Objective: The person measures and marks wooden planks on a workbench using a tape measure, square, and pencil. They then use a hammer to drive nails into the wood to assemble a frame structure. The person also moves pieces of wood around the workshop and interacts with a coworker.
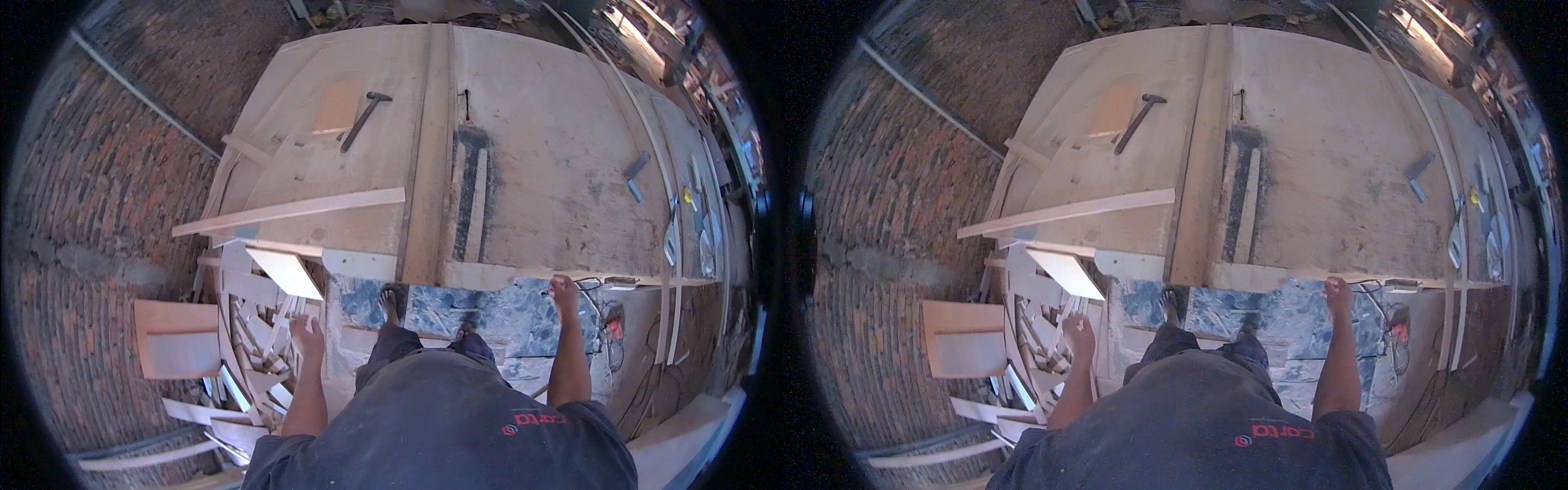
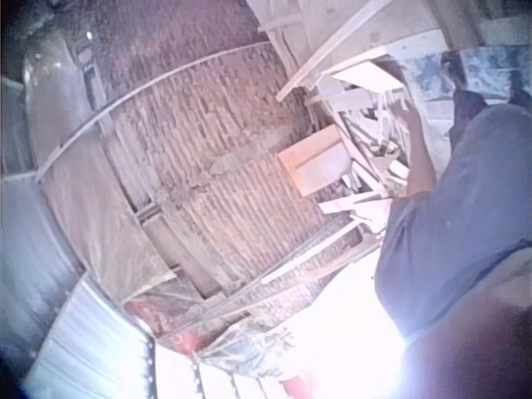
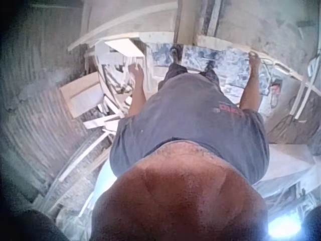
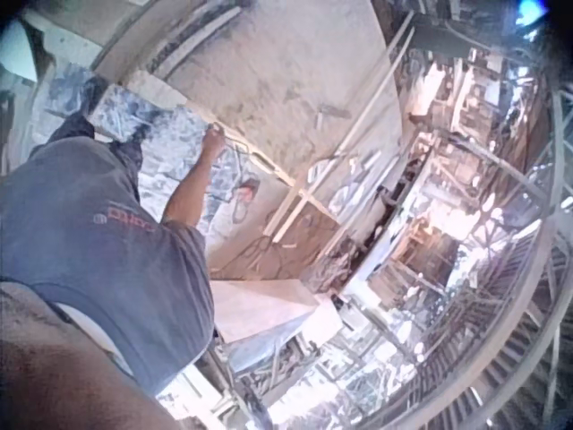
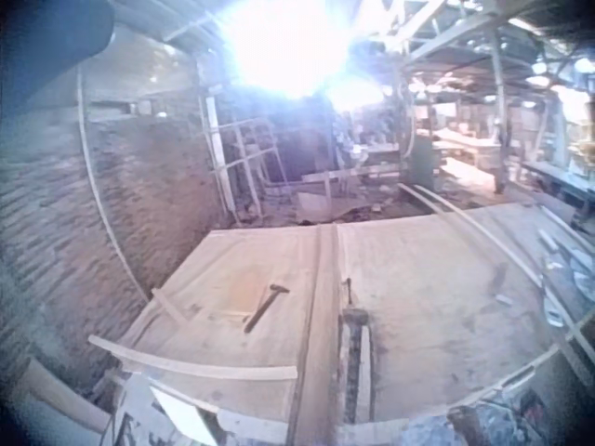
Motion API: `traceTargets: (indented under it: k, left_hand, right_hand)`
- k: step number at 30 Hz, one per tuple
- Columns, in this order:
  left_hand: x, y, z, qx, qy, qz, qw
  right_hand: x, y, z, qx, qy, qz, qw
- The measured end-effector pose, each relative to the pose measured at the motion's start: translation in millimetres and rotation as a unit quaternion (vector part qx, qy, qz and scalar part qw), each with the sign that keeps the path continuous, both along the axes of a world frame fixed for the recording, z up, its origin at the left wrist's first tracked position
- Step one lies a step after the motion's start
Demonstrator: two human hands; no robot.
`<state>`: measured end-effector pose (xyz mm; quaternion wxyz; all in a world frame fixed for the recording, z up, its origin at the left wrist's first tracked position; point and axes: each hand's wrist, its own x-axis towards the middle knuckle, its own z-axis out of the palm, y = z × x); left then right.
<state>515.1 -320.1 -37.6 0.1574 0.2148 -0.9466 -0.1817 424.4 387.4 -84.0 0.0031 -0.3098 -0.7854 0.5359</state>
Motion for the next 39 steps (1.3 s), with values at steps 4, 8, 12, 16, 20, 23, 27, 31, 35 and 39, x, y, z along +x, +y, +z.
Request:
traceTargets:
  k: [4,8,12,16,20,23,27,31,35,39]
  left_hand:
    - [-152.1,-45.1,14.4,-0.07,0.081,-0.136,0.985]
    - [-268.8,-75.3,33.5,-0.092,-0.013,-0.207,0.974]
    - [-341.7,-90.1,42.7,-0.155,-0.112,-0.318,0.929]
    - [-365.7,-119.7,8.7,-0.138,-0.104,-0.409,0.896]
    - [-373.5,-138.3,-1.6,-0.137,-0.084,-0.414,0.896]
    - [-384.9,-159.3,11.3,-0.197,-0.038,-0.403,0.893]
    - [-405.8,-140.2,69.1,-0.116,0.049,-0.417,0.9]
    - [-403.9,-80.1,131.8,0.033,0.083,-0.39,0.917]
    - [-372.7,4.4,161.3,0.088,0.014,-0.421,0.903]
    - [-318.4,106.0,188.7,0.025,-0.126,-0.494,0.86]
  right_hand:
    - [51.3,-59.0,-49.5,0.229,-0.039,0.036,0.972]
    - [149.5,-152.8,-80.9,0.211,-0.201,0.027,0.956]
    - [231.2,-231.1,-93.0,0.099,-0.384,0.086,0.914]
    - [252.7,-264.4,-90.9,0.03,-0.417,0.062,0.906]
    - [221.5,-277.1,-77.2,0.047,-0.312,-0.009,0.949]
    - [190.9,-276.7,-53.8,-0.02,-0.259,-0.101,0.96]
    - [159.2,-270.3,-17.8,0.093,-0.26,-0.036,0.96]
    - [94.0,-252.5,26.5,0.148,-0.182,0.04,0.971]
    - [32.5,-227.5,94.5,0.252,0.009,0.039,0.967]
    - [-9.5,-189.7,175.5,0.284,0.181,0.008,0.942]
